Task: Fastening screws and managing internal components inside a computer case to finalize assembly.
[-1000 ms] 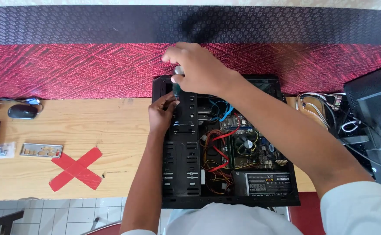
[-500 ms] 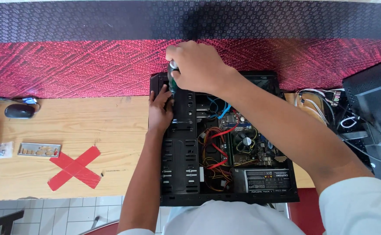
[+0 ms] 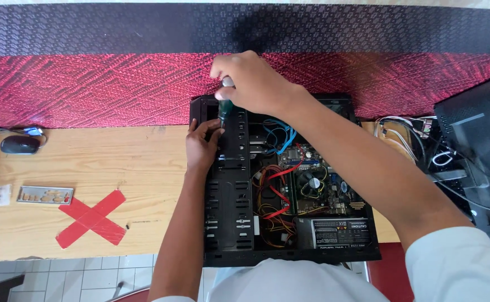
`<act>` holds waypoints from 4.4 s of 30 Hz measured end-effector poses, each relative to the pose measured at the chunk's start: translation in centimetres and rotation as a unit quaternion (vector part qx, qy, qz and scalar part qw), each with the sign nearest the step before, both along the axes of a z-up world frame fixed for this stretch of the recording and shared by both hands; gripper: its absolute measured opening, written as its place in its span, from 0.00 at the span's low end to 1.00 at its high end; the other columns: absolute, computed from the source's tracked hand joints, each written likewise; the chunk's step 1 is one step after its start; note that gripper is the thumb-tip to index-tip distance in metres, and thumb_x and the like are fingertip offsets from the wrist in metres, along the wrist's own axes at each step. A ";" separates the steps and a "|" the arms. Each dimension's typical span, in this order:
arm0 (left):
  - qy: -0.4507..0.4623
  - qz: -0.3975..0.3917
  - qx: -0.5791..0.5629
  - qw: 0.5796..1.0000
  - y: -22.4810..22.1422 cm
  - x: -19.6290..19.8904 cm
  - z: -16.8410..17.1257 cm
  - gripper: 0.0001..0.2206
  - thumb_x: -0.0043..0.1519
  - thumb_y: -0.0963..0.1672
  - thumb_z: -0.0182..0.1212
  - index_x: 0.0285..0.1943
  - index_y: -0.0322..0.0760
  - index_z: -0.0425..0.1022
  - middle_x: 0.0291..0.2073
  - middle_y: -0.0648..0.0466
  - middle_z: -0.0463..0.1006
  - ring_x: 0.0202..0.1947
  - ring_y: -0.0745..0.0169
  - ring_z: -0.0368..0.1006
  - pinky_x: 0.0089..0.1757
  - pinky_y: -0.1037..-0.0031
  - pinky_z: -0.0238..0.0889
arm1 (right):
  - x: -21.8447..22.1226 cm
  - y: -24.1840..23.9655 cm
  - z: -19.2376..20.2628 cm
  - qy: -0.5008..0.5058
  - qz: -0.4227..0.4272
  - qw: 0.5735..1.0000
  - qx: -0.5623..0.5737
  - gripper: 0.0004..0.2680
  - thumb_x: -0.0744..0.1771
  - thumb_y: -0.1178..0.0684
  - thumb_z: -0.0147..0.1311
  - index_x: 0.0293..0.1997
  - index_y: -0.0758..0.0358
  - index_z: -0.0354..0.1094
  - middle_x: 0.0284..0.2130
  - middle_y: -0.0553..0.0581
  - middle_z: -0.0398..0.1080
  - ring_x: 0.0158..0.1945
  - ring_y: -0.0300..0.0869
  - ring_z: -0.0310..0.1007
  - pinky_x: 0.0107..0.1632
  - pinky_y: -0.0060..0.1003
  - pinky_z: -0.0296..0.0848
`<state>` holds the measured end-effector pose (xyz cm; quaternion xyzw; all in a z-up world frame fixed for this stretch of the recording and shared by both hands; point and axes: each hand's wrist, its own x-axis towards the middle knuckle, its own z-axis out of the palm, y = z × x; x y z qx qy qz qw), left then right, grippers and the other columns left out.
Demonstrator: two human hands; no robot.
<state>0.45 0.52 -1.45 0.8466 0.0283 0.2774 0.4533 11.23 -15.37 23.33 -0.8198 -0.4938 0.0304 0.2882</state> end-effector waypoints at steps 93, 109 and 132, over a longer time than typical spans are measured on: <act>0.041 -0.009 0.075 0.996 0.7 0.5 -1.9 0.08 0.65 0.40 0.65 0.49 0.48 0.79 0.37 0.61 0.86 0.46 0.58 0.82 0.69 0.57 0.42 | -1.3 0.5 -1.5 -0.053 -0.038 0.995 -0.071 0.31 0.61 0.39 0.71 0.66 0.59 0.56 0.46 0.71 0.69 0.47 0.65 0.78 0.45 0.56 0.78; 0.149 0.098 0.262 0.948 -1.7 -0.2 1.1 0.25 0.50 0.39 0.61 0.59 0.51 0.74 0.45 0.58 0.82 0.72 0.50 0.60 0.64 0.34 0.40 | 0.1 0.4 -5.1 -0.042 -0.055 0.997 -0.019 0.20 0.63 0.53 0.66 0.60 0.56 0.63 0.42 0.66 0.75 0.44 0.62 0.80 0.42 0.52 0.81; -0.038 -0.034 0.078 0.996 -8.4 -6.5 7.1 0.09 0.62 0.38 0.58 0.39 0.47 0.82 0.39 0.57 0.85 0.41 0.54 0.79 0.47 0.61 0.66 | -7.6 -29.2 -1.3 0.378 -0.201 0.735 0.526 0.04 0.62 0.55 0.51 0.36 0.55 0.60 0.23 0.48 0.64 0.20 0.34 0.59 0.20 0.26 0.60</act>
